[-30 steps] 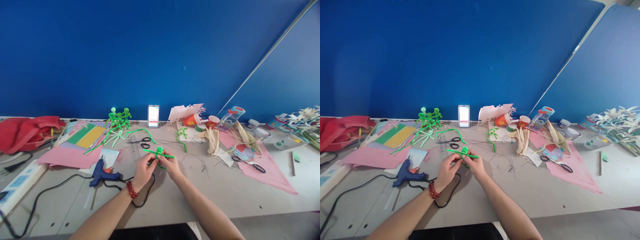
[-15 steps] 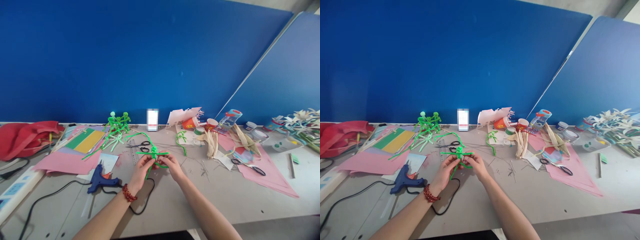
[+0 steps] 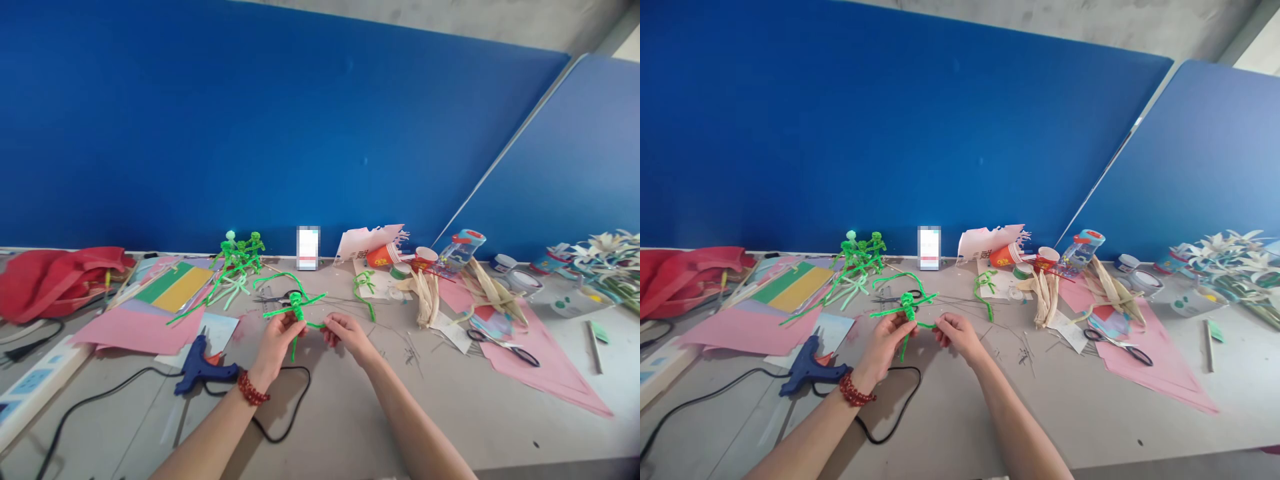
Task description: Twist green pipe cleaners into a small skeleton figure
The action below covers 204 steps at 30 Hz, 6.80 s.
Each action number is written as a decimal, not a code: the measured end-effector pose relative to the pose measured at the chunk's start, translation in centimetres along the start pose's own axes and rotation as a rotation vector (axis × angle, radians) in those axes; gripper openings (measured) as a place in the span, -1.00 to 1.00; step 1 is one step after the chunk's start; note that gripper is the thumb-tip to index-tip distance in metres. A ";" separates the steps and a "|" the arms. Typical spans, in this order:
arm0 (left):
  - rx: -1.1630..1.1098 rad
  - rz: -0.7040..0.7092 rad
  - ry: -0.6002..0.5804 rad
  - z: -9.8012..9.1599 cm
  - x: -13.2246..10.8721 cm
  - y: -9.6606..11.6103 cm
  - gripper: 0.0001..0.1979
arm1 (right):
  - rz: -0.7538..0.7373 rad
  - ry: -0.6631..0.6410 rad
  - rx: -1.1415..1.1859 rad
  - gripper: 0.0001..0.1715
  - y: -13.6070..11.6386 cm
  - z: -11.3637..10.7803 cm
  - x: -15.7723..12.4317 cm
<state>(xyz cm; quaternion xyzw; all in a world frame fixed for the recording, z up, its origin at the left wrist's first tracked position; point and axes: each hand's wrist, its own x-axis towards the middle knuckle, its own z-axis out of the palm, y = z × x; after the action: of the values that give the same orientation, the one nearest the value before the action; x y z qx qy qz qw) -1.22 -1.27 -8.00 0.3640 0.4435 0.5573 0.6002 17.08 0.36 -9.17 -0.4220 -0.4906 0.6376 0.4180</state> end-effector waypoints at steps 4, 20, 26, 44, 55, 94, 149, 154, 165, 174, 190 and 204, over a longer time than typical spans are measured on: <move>0.013 0.039 0.043 -0.2 0.1 -0.2 -0.68 | 0.020 -0.023 0.062 -0.56 0.0 0.4 -0.2; -0.033 0.081 0.123 -0.6 1.0 1.4 -0.71 | 0.116 0.084 0.332 -0.54 1.1 3.0 -0.8; -0.040 0.069 0.095 -0.8 0.9 2.0 -0.75 | 0.114 0.105 0.282 -0.54 1.2 3.1 -0.7; 0.150 0.006 -0.092 -1.0 1.2 1.7 -0.74 | -0.207 0.162 -0.063 -0.60 1.7 2.0 -0.1; 0.359 0.032 -0.287 -0.1 0.0 -0.1 -0.72 | -0.151 -0.025 0.188 -0.65 1.2 2.6 -0.3; 0.376 -0.028 -0.229 -0.7 -1.0 -0.2 -0.72 | -0.218 0.233 0.182 -0.62 0.5 2.2 -0.5; 0.189 -0.074 -0.135 -1.5 -0.4 0.2 -0.77 | -0.083 0.026 -0.084 -0.66 2.2 3.3 -1.2; 0.127 -0.041 -0.037 -1.9 0.3 0.1 -0.76 | -0.065 0.025 -0.158 -0.69 2.5 3.2 -1.1; 0.000 0.036 0.125 -1.6 0.2 0.2 -0.77 | -0.132 0.056 -0.183 -0.53 1.5 3.2 -1.6; -0.026 0.057 0.084 -2.6 0.4 -0.4 -0.74 | -0.215 0.310 -0.225 -0.51 0.2 1.0 0.0; 0.103 0.209 0.198 -2.3 0.5 -0.3 -0.72 | -0.175 0.266 -1.234 -0.83 -2.2 6.8 16.2; 0.009 0.137 0.234 -2.4 0.3 -1.0 -0.72 | -0.524 0.370 -0.877 -0.79 -4.3 -0.7 3.5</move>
<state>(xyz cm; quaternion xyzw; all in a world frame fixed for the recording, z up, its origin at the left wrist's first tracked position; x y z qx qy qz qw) -3.10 -1.21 -9.75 0.3284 0.4871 0.6337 0.5034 17.19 4.63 -5.57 -0.5254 -0.7178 0.1625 0.4270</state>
